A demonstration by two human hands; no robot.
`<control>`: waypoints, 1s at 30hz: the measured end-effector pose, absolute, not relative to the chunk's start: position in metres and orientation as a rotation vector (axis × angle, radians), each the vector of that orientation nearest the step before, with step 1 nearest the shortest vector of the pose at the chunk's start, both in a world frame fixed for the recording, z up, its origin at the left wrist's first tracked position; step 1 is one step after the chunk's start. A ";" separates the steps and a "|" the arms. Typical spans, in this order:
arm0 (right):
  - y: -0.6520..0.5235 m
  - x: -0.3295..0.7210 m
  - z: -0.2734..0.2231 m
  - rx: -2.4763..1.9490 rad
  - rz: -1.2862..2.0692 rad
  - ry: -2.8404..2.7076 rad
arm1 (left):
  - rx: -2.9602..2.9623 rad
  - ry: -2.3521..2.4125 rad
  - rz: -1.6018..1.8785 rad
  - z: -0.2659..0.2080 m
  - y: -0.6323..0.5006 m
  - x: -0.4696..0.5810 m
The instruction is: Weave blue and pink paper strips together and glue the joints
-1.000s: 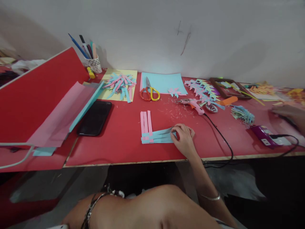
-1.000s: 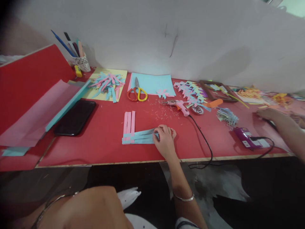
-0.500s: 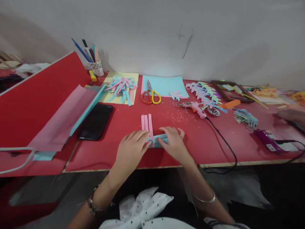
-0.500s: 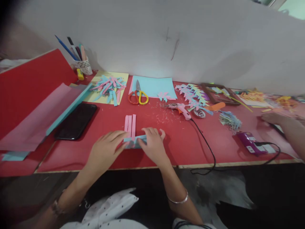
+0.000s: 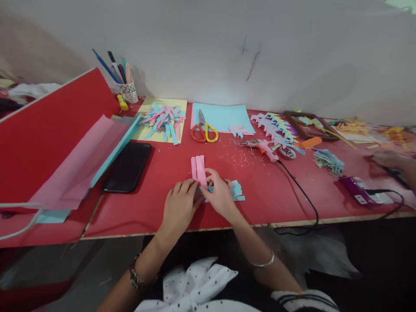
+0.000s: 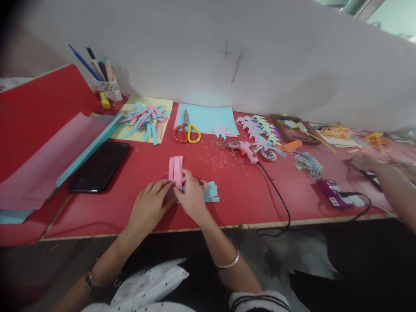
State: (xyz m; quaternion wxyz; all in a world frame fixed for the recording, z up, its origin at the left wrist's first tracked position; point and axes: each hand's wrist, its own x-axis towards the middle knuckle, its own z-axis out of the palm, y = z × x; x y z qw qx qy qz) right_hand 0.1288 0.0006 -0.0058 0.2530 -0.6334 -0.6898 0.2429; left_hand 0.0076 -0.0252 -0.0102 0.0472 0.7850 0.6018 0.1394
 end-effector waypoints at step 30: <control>-0.003 0.258 0.018 -1.487 0.307 -1.264 | 2.312 1.759 0.570 -0.013 -0.025 0.004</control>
